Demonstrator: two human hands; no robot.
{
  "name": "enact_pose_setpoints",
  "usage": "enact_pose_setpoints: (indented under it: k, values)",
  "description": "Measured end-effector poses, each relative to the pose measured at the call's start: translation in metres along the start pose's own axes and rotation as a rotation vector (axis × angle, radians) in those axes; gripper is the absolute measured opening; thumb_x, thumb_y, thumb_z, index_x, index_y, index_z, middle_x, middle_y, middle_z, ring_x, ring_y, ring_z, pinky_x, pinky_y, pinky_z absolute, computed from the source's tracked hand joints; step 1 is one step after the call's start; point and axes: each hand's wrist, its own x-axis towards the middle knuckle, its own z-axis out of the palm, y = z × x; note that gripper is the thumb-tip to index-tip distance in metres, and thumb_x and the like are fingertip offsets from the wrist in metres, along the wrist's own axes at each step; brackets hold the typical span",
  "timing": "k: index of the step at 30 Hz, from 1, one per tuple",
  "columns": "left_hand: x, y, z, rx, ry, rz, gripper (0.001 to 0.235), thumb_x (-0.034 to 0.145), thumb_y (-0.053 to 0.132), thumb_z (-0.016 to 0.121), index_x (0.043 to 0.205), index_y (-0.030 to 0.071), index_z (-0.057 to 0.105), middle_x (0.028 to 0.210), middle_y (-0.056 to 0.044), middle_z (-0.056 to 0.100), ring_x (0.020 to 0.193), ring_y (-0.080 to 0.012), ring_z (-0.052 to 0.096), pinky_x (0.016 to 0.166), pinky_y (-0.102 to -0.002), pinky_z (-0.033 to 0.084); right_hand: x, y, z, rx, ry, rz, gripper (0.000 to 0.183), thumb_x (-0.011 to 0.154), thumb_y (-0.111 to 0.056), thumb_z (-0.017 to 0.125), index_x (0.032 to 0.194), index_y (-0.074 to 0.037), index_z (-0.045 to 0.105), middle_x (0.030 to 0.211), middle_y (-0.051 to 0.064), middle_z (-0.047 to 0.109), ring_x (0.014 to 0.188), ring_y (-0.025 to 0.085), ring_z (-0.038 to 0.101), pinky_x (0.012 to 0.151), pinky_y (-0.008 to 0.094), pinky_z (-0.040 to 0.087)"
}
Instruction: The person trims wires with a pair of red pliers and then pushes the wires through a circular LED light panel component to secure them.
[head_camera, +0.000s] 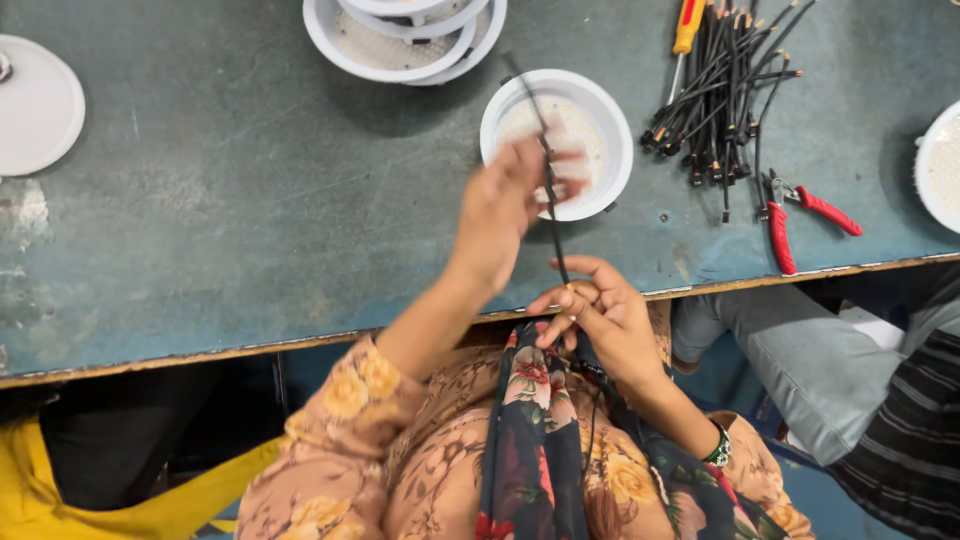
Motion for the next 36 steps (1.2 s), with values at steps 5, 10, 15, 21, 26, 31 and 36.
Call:
enact_pose_setpoints:
  k: [5, 10, 15, 21, 26, 31, 36]
  values:
    - [-0.053, -0.023, -0.011, 0.293, -0.095, -0.058, 0.032, 0.105, 0.019, 0.066, 0.127, -0.005, 0.065, 0.111, -0.011, 0.072, 0.099, -0.0155, 0.069, 0.088, -0.031, 0.058, 0.000, -0.016, 0.005, 0.101, 0.065, -0.010, 0.029, 0.103, -0.013, 0.058, 0.125, 0.006, 0.053, 0.114, 0.022, 0.075, 0.081, 0.024, 0.079, 0.057, 0.026, 0.051]
    - [-0.048, -0.017, -0.004, 0.158, 0.015, 0.052, 0.028, 0.103, 0.015, 0.070, 0.122, -0.003, 0.061, 0.109, -0.009, 0.070, 0.096, -0.0176, 0.071, 0.084, -0.033, 0.060, -0.006, -0.017, 0.008, -0.069, 0.050, 0.006, 0.031, 0.104, -0.018, 0.055, 0.124, 0.004, 0.060, 0.112, 0.022, 0.075, 0.088, 0.025, 0.078, 0.068, 0.030, 0.057]
    - [-0.050, -0.010, 0.014, 0.121, 0.016, 0.056, 0.033, 0.099, 0.014, 0.071, 0.126, -0.001, 0.060, 0.106, -0.008, 0.067, 0.093, -0.0185, 0.072, 0.083, -0.034, 0.062, -0.011, -0.010, 0.002, 0.008, 0.065, -0.001, 0.032, 0.106, -0.022, 0.050, 0.118, 0.005, 0.061, 0.105, 0.024, 0.077, 0.088, 0.028, 0.079, 0.079, 0.035, 0.062]
    - [-0.053, -0.010, 0.019, 0.123, 0.034, 0.039, 0.034, 0.099, 0.012, 0.071, 0.127, -0.004, 0.062, 0.106, -0.009, 0.067, 0.094, -0.0186, 0.072, 0.085, -0.036, 0.063, -0.015, -0.011, 0.005, -0.035, 0.136, -0.084, 0.025, 0.104, -0.014, 0.057, 0.112, 0.008, 0.061, 0.100, 0.023, 0.077, 0.088, 0.029, 0.078, 0.083, 0.037, 0.061]
    - [-0.058, -0.016, 0.023, 0.068, 0.035, -0.003, 0.030, 0.099, 0.011, 0.070, 0.123, -0.003, 0.061, 0.106, -0.007, 0.067, 0.095, -0.0178, 0.072, 0.083, -0.033, 0.062, -0.013, -0.003, 0.005, -0.090, 0.175, -0.249, 0.026, 0.106, -0.014, 0.060, 0.111, 0.011, 0.064, 0.102, 0.022, 0.075, 0.095, 0.029, 0.076, 0.089, 0.040, 0.060]
    - [-0.062, -0.030, 0.023, 0.020, -0.005, 0.013, 0.021, 0.101, 0.009, 0.068, 0.118, -0.002, 0.061, 0.105, -0.006, 0.066, 0.098, -0.0163, 0.072, 0.086, -0.031, 0.061, -0.012, 0.010, 0.000, 0.137, 0.186, -0.282, 0.030, 0.108, -0.021, 0.056, 0.116, 0.008, 0.063, 0.103, 0.016, 0.073, 0.090, 0.026, 0.076, 0.088, 0.038, 0.061]
    - [-0.064, -0.034, 0.020, 0.154, -0.013, 0.060, 0.019, 0.104, 0.007, 0.069, 0.118, -0.004, 0.062, 0.105, -0.007, 0.067, 0.098, -0.0129, 0.070, 0.086, -0.029, 0.060, -0.006, 0.021, -0.013, 0.444, 0.179, -0.170, 0.031, 0.106, -0.021, 0.057, 0.124, 0.002, 0.065, 0.097, 0.009, 0.069, 0.079, 0.022, 0.068, 0.077, 0.035, 0.055]
